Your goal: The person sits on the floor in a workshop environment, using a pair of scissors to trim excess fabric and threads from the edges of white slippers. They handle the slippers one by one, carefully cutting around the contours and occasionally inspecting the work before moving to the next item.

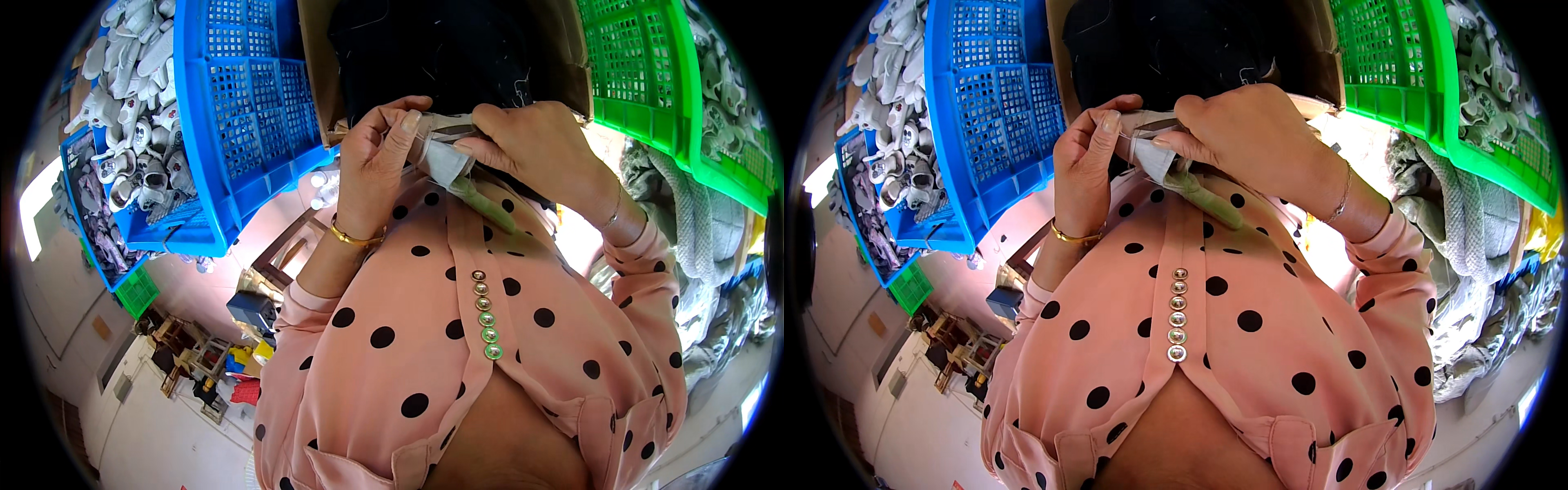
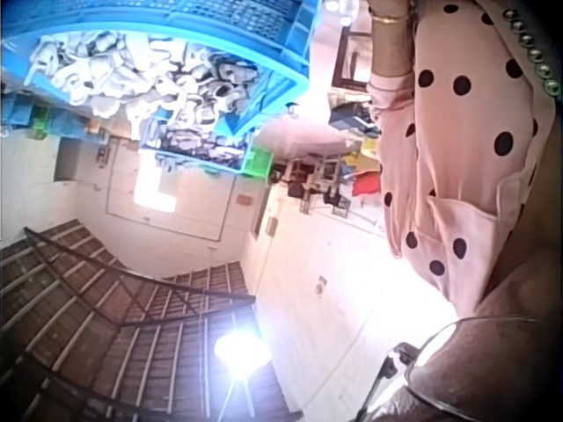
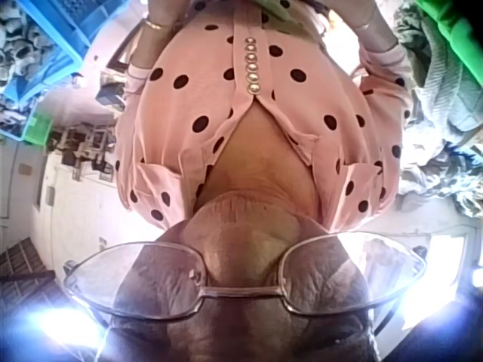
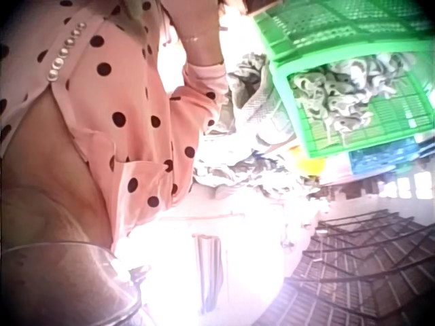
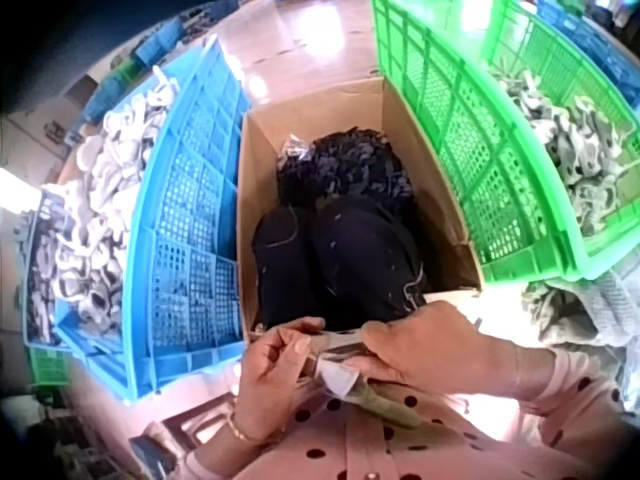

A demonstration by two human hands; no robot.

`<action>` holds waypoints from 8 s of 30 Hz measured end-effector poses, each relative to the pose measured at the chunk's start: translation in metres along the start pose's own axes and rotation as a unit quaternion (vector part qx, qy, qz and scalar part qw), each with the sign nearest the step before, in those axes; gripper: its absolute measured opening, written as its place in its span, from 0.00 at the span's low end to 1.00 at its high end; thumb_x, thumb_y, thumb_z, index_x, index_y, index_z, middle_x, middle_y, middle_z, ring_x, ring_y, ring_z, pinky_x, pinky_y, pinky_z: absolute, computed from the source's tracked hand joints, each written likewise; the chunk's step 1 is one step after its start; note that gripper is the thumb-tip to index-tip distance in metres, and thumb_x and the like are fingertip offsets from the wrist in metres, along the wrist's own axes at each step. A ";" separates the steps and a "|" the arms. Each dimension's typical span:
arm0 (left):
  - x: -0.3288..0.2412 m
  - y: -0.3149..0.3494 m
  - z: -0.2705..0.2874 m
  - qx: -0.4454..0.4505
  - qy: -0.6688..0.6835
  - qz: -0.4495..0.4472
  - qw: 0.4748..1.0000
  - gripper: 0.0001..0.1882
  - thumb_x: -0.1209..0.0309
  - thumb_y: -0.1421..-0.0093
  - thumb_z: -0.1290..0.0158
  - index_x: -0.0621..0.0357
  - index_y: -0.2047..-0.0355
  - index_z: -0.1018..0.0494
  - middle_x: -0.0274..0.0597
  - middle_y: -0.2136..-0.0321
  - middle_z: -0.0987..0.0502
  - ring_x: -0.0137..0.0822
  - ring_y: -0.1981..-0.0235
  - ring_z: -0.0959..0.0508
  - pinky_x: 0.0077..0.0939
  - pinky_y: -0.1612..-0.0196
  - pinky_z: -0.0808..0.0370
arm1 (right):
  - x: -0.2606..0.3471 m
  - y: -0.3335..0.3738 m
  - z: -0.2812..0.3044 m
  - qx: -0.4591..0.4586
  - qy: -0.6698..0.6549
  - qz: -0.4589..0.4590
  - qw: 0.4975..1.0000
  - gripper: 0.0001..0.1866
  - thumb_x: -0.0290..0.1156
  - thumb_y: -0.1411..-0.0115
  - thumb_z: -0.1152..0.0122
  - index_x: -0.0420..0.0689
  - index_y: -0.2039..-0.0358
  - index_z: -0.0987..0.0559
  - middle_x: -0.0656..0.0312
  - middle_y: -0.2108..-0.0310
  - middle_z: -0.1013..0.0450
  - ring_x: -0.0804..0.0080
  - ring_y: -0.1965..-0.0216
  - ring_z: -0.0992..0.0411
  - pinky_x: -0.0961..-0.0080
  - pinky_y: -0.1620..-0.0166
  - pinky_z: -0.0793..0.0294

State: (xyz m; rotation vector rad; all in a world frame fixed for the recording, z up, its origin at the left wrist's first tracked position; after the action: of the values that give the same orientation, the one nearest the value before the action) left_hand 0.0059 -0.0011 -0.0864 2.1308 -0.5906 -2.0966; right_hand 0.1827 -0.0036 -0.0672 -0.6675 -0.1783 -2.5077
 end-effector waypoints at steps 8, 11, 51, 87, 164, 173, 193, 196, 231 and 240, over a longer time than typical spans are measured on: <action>0.001 0.000 -0.007 0.021 0.048 0.039 0.998 0.12 0.65 0.35 0.47 0.64 0.65 0.27 0.45 0.53 0.25 0.22 0.64 0.28 0.17 0.58 0.29 | 0.010 -0.007 0.005 0.001 0.067 0.045 0.997 0.22 0.53 0.39 0.46 0.46 0.76 0.32 0.62 0.87 0.32 0.62 0.85 0.30 0.70 0.82 0.33; 0.008 -0.004 -0.007 0.003 0.034 0.053 0.998 0.13 0.64 0.33 0.49 0.64 0.64 0.27 0.45 0.55 0.24 0.23 0.63 0.26 0.17 0.56 0.29 | 0.008 -0.006 0.005 -0.013 0.083 0.041 0.996 0.22 0.52 0.39 0.46 0.45 0.75 0.30 0.61 0.86 0.31 0.61 0.83 0.28 0.70 0.81 0.32; 0.025 -0.003 0.003 0.025 -0.135 -0.182 0.974 0.05 0.75 0.43 0.41 0.59 0.69 0.26 0.35 0.73 0.24 0.29 0.69 0.28 0.21 0.66 0.31 | -0.042 -0.024 -0.051 0.017 -0.309 -0.103 0.945 0.25 0.50 0.42 0.37 0.42 0.55 0.25 0.58 0.72 0.25 0.71 0.71 0.26 0.78 0.65 0.27; 0.000 -0.003 0.019 -0.046 -0.410 -0.319 0.853 0.11 0.67 0.52 0.35 0.50 0.67 0.21 0.32 0.65 0.20 0.39 0.56 0.26 0.35 0.50 0.36 | -0.045 -0.018 -0.060 -0.054 -0.301 -0.119 0.945 0.22 0.50 0.39 0.41 0.41 0.61 0.26 0.55 0.82 0.32 0.66 0.81 0.30 0.76 0.74 0.31; 0.057 -0.002 0.017 -0.093 0.072 -0.083 0.990 0.12 0.67 0.30 0.55 0.62 0.65 0.28 0.38 0.70 0.23 0.22 0.69 0.26 0.14 0.63 0.29 | -0.019 -0.042 0.002 0.039 0.067 -0.067 0.995 0.23 0.54 0.41 0.44 0.43 0.69 0.27 0.59 0.85 0.28 0.60 0.80 0.25 0.70 0.76 0.29; 0.051 0.008 0.013 0.000 -0.107 -0.006 0.994 0.09 0.66 0.40 0.40 0.60 0.69 0.24 0.33 0.76 0.26 0.22 0.77 0.29 0.18 0.74 0.32 | -0.024 -0.038 -0.035 0.077 -0.091 -0.098 0.988 0.25 0.54 0.46 0.37 0.46 0.60 0.25 0.59 0.78 0.24 0.58 0.76 0.24 0.68 0.73 0.27; 0.048 -0.002 0.025 -0.036 0.106 -0.025 0.993 0.08 0.72 0.37 0.45 0.57 0.59 0.29 0.29 0.74 0.34 0.23 0.72 0.33 0.20 0.65 0.29 | -0.030 -0.017 -0.047 0.002 -0.171 -0.096 0.981 0.21 0.48 0.42 0.37 0.45 0.59 0.27 0.58 0.80 0.27 0.59 0.78 0.26 0.72 0.74 0.28; 0.054 0.001 0.025 0.009 -0.012 -0.065 0.998 0.17 0.72 0.43 0.39 0.57 0.53 0.28 0.32 0.68 0.31 0.25 0.67 0.30 0.19 0.62 0.29 | -0.031 -0.015 -0.048 0.007 -0.192 -0.101 0.976 0.21 0.48 0.41 0.38 0.44 0.59 0.27 0.57 0.80 0.28 0.59 0.79 0.26 0.72 0.74 0.28; 0.036 -0.007 0.032 0.152 -0.397 -0.179 0.887 0.05 0.73 0.47 0.39 0.55 0.68 0.22 0.41 0.79 0.24 0.38 0.73 0.24 0.26 0.69 0.26 | -0.027 -0.011 -0.043 0.001 -0.163 -0.083 0.983 0.20 0.45 0.42 0.36 0.45 0.57 0.27 0.56 0.76 0.24 0.57 0.75 0.24 0.71 0.71 0.26; 0.039 -0.014 0.020 0.172 0.272 0.099 0.942 0.11 0.68 0.36 0.46 0.57 0.55 0.28 0.37 0.71 0.24 0.22 0.74 0.31 0.18 0.68 0.31 | -0.028 -0.009 -0.045 0.003 -0.162 -0.087 0.983 0.20 0.46 0.42 0.37 0.45 0.57 0.28 0.56 0.75 0.24 0.57 0.74 0.23 0.69 0.71 0.25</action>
State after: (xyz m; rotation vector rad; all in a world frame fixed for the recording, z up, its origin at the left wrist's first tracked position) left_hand -0.0113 0.0023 -0.1286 2.5473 -1.0906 -1.2800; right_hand 0.1791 0.0054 -0.1198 -1.0979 -0.3769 -2.5449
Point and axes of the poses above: each hand's wrist, its own y-axis away from the middle knuckle, its own z-axis out of the back of the hand, x = y × z, the point moved 5 cm from there along -y, towards the middle knuckle
